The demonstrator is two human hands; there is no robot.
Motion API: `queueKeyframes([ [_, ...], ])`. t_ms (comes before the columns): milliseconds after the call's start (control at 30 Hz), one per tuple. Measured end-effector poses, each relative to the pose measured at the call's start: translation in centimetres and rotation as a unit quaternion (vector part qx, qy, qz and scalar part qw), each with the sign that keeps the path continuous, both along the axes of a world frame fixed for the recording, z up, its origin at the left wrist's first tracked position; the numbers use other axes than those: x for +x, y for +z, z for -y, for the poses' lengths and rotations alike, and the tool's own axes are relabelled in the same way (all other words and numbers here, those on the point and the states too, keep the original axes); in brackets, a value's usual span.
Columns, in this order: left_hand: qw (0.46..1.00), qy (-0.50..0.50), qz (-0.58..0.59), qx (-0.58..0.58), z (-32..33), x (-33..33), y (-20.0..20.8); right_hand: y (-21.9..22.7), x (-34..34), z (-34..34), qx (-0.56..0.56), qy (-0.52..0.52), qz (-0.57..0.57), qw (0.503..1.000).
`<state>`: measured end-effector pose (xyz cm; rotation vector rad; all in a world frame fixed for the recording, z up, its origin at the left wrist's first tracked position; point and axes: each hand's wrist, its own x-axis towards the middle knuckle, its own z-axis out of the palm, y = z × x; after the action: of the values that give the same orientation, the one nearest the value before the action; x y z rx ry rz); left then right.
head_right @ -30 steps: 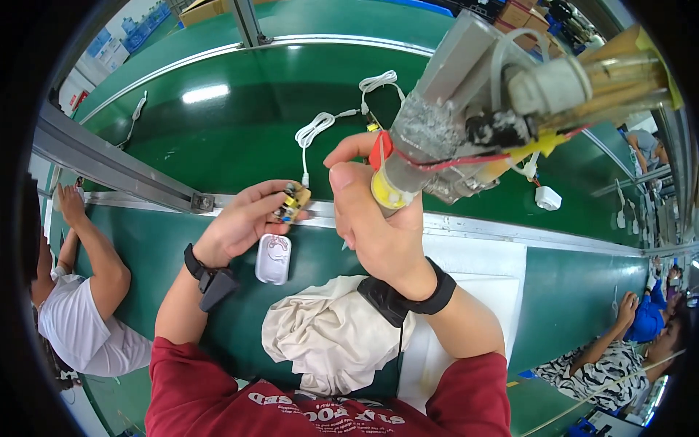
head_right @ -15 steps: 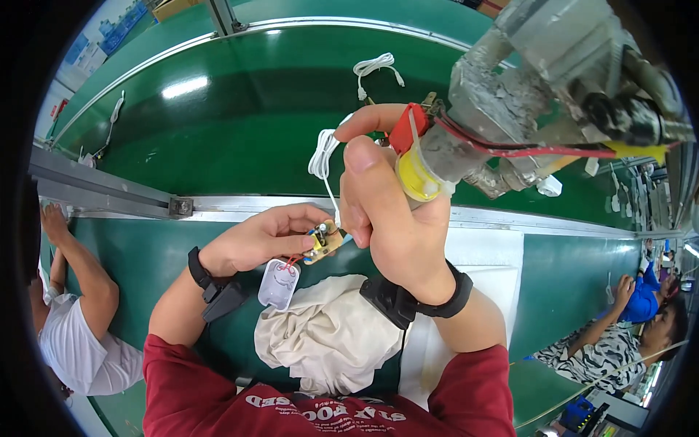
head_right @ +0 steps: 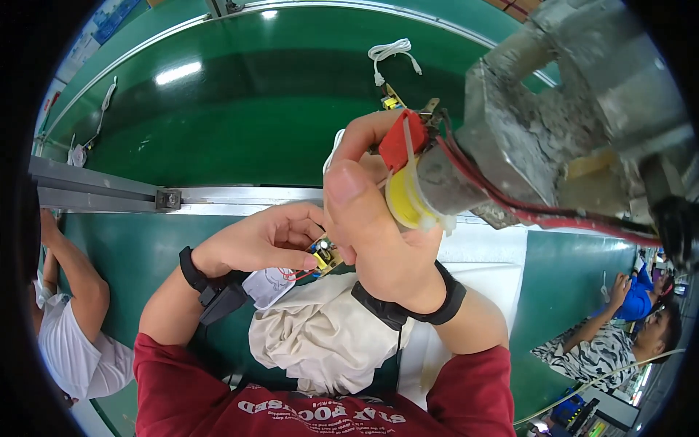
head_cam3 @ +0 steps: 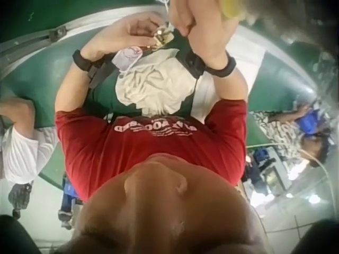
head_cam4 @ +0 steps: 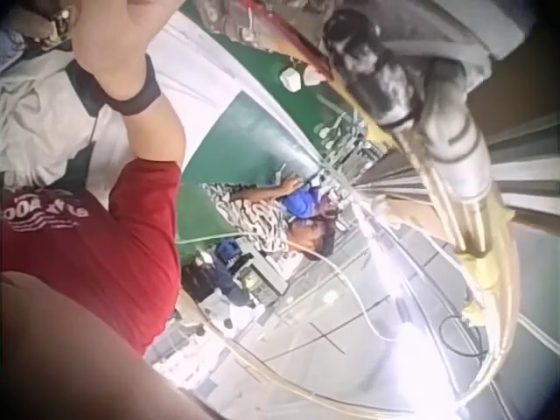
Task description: The person picks up a circuit board and a plastic housing, applies glue to the board using a dispenser, and presses the board into the housing. They then place the assembled unit onto the conveyor belt and reach for the next set of components to repeat the process.
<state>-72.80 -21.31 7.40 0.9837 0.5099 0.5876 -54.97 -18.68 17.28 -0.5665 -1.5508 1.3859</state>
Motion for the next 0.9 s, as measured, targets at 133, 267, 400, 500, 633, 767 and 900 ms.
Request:
queueKeyframes([
  [133, 1.000, 0.003, 0.024, -0.003, -0.2, 0.2, -0.5, -0.1, 0.0, 0.2, -0.019, 0.006, -0.005, 1.000],
  [267, 0.999, 0.002, 0.047, 0.000, -0.3, 0.3, -1.0, -0.1, 0.0, 0.3, -0.032, 0.009, -0.011, 0.999],
  [400, 0.999, 0.001, 0.050, 0.008, -0.3, 0.4, -1.1, -0.2, -0.1, 0.5, -0.042, -0.002, -0.009, 0.999],
  [500, 0.999, 0.004, 0.050, 0.009, -0.3, 0.4, -1.1, -0.4, -0.2, 0.4, -0.042, -0.004, -0.008, 0.999],
  [633, 0.999, 0.005, 0.047, 0.003, -0.3, 0.3, -0.9, -0.7, 0.0, 0.1, -0.034, 0.010, -0.011, 0.999],
  [767, 0.999, 0.004, 0.046, 0.002, -0.4, 0.3, -1.1, -1.0, 0.1, -0.1, -0.031, 0.026, -0.021, 0.999],
  [900, 0.999, 0.008, 0.048, 0.003, -0.4, 0.2, -1.3, -1.0, 0.0, -0.3, -0.034, 0.035, -0.024, 0.999],
])
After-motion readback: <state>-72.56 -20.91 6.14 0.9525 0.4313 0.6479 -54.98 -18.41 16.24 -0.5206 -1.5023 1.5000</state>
